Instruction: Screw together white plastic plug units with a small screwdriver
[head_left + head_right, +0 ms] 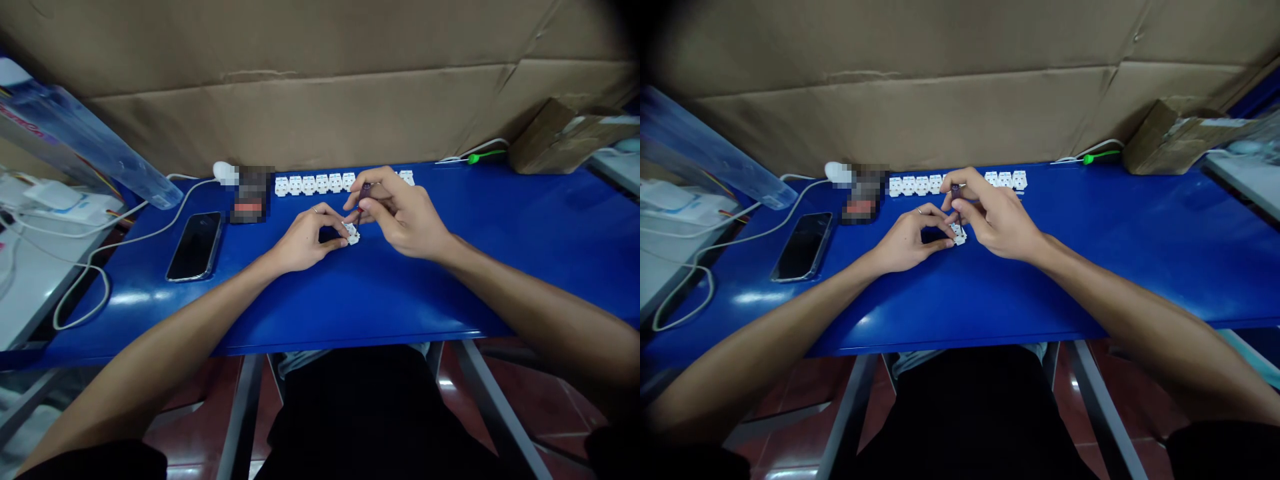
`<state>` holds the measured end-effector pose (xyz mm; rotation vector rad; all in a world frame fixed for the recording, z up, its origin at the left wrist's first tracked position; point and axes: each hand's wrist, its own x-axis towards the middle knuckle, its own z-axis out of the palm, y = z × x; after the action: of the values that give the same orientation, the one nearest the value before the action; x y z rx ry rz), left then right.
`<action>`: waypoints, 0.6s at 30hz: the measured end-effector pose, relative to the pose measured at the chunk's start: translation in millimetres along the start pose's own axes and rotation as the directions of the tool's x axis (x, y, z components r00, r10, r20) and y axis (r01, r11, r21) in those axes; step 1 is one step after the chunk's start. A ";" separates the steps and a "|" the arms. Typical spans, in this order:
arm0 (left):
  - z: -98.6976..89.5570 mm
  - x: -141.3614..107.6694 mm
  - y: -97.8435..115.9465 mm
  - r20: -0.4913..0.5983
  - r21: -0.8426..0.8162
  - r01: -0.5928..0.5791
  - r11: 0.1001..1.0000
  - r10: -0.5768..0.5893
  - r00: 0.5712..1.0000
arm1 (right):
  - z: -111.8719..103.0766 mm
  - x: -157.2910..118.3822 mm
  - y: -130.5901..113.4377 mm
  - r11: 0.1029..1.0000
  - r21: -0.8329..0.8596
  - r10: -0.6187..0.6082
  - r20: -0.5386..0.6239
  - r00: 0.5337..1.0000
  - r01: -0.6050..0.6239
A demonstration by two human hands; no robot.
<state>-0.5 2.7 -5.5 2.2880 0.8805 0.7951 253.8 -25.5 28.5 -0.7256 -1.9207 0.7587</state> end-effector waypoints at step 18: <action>11.0 -3.7 5.2 -0.101 0.073 0.035 0.997 -0.028 0.994 | 22.2 -3.2 -1.6 0.989 -0.113 0.063 -0.260 0.963 -0.096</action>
<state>6.9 -6.3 -10.5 2.3093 1.0045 0.8837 234.9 -33.5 19.4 -0.9364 -1.7225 0.5656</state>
